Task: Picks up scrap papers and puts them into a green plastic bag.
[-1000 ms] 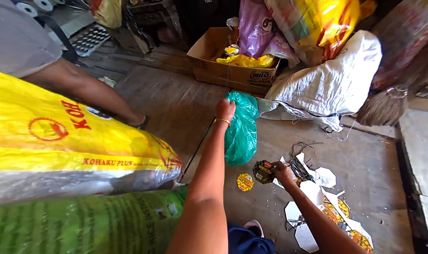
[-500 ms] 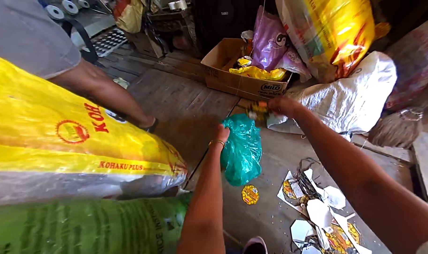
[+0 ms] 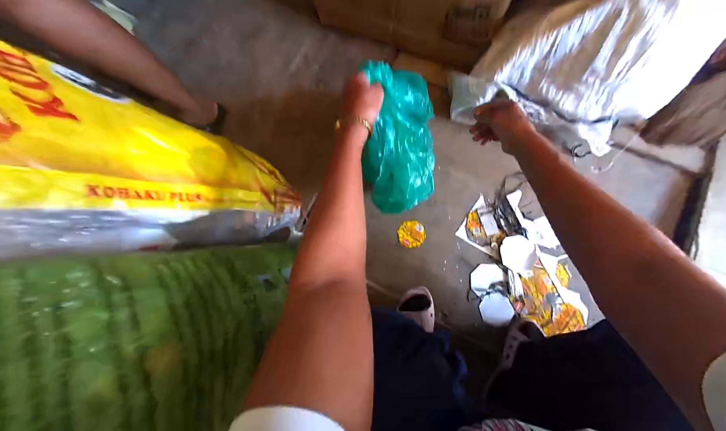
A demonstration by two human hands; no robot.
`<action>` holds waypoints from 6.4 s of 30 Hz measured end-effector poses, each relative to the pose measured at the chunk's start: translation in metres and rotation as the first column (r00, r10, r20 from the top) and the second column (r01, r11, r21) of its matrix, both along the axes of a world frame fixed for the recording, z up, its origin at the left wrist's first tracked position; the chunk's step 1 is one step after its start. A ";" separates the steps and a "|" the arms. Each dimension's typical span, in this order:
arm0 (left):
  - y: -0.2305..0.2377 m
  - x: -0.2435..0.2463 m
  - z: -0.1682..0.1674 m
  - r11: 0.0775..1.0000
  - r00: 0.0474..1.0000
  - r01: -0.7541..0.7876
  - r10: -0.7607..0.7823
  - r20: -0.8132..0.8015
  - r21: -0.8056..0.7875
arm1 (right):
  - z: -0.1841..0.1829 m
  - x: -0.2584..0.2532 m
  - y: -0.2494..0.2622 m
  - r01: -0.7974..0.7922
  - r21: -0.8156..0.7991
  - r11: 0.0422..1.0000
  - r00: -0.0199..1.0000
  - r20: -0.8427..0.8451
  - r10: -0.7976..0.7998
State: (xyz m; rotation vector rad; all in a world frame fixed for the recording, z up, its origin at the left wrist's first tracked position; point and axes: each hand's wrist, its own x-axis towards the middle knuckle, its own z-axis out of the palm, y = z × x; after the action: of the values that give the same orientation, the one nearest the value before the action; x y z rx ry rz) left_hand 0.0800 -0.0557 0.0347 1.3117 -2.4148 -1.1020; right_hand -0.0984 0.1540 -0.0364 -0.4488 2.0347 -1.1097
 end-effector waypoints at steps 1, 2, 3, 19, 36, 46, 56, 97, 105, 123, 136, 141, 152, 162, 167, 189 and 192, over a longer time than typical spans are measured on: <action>0.002 -0.007 0.008 1.000 1.000 0.001 -0.001 0.003 -0.030 | -0.027 0.017 0.022 -0.001 0.051 0.999 1.000 0.006 0.001; 0.005 -0.014 0.015 0.998 1.000 0.007 -0.006 0.006 -0.055 | -0.054 0.037 0.043 -0.033 0.104 0.994 0.999 0.026 0.031; 0.008 -0.020 0.019 0.997 1.000 0.014 -0.013 0.005 -0.071 | -0.085 0.056 0.064 -0.086 0.152 0.985 0.996 0.040 0.081; 0.027 -0.023 0.052 0.985 0.990 0.120 -0.128 -0.057 -0.124 | -0.177 0.224 0.023 -0.305 0.544 0.782 0.888 -0.135 0.440; 0.014 -0.029 0.033 0.987 0.989 0.144 -0.146 -0.023 -0.073 | -0.153 0.199 0.074 -0.283 -0.286 0.915 0.640 -0.767 -0.042; 0.018 -0.035 0.027 0.986 0.988 0.155 -0.154 0.028 -0.058 | -0.148 0.172 0.092 -0.196 -0.044 0.980 0.875 -0.459 0.154; -0.014 -0.004 0.011 0.998 0.975 0.066 -0.065 0.214 0.002 | -0.032 0.007 -0.015 -0.509 0.379 0.773 0.845 0.050 0.532; 0.058 -0.104 -0.010 0.954 0.950 0.290 -0.276 0.148 -0.079 | -0.173 0.064 0.236 -0.451 0.624 0.639 0.693 -0.206 0.691; 0.085 -0.107 -0.001 0.893 0.902 0.413 -0.374 0.214 -0.179 | -0.171 0.078 0.239 -0.382 0.543 0.748 0.752 -0.288 0.593; 0.144 -0.113 -0.012 0.708 0.688 0.679 -0.706 0.167 0.194 | -0.114 0.095 0.248 0.497 -0.098 0.862 0.832 0.337 -0.441; 0.111 -0.065 0.001 0.762 0.827 0.508 -0.562 0.019 0.402 | -0.004 0.085 0.122 0.227 -0.830 0.509 0.905 0.372 0.204; 0.090 -0.050 0.012 0.848 0.850 0.465 -0.508 0.142 0.254 | -0.027 0.095 0.077 -0.216 -0.284 0.934 0.966 -0.205 0.160; 0.082 -0.049 0.007 0.905 0.896 0.401 -0.419 0.149 0.141 | -0.017 0.167 0.016 -0.052 0.194 0.980 0.847 -0.511 0.147; 0.070 -0.033 0.028 0.950 0.989 0.149 -0.135 -0.067 0.275 | -0.039 0.133 0.019 -0.244 0.032 0.969 0.922 -0.303 0.242; 0.069 -0.039 0.035 0.953 0.987 0.162 -0.158 -0.037 0.254 | -0.031 0.137 0.040 -0.016 0.035 0.999 0.911 -0.412 0.029; 0.056 -0.023 0.052 0.990 0.990 0.139 -0.140 0.013 0.031 | -0.017 0.159 0.022 -0.312 -0.264 0.913 0.866 -0.475 0.159; 0.050 -0.033 0.013 0.979 0.957 0.183 -0.197 0.213 0.086 | -0.059 0.110 0.082 -0.052 -0.277 0.959 0.849 -0.519 -0.104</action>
State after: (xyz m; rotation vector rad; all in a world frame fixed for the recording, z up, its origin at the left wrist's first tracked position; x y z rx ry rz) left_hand 0.0466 -0.0059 0.0476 1.3064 -2.7388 -1.1458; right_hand 0.0120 0.2359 -0.0955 -0.9681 2.3575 -1.4186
